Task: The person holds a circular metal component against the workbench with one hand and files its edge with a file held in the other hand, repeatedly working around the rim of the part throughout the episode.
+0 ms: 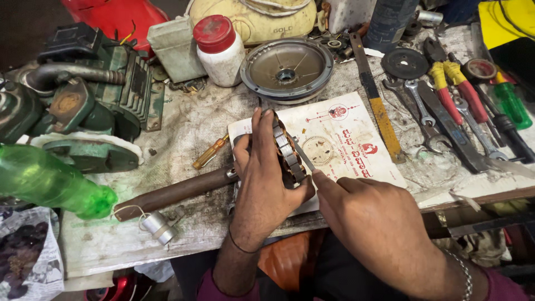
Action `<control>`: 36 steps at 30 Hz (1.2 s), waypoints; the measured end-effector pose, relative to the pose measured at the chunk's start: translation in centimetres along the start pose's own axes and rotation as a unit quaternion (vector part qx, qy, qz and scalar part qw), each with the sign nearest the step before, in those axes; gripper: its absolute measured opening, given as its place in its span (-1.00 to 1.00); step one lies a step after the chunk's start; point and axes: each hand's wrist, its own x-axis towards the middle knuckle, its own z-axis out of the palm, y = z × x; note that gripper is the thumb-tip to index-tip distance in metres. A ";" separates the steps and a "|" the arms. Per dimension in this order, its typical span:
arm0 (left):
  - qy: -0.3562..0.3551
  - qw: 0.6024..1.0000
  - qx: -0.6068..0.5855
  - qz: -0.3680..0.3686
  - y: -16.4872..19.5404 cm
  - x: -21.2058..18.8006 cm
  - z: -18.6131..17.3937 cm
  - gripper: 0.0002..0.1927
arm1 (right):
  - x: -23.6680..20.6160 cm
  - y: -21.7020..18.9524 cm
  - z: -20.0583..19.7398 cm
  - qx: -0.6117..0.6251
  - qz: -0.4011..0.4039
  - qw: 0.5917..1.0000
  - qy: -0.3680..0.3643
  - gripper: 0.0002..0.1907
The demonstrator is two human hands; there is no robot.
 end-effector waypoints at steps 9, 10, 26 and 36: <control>0.002 1.000 -0.006 0.004 -0.1 0.0 -0.1 0.27 | -0.6 0.5 0.7 -0.001 -0.002 1.000 0.000 -0.59; 0.001 1.000 -0.005 0.007 -0.1 0.0 -0.1 0.27 | -0.5 0.3 0.5 -0.009 -0.001 1.000 -0.002 -0.58; 0.042 0.997 0.060 0.002 0.0 0.0 0.6 0.29 | 0.2 0.7 1.5 0.025 0.015 1.000 -0.005 -0.57; 0.015 1.000 -0.011 -0.008 0.2 -0.2 -0.8 0.24 | -0.6 0.1 0.1 0.002 0.002 1.000 -0.003 -0.61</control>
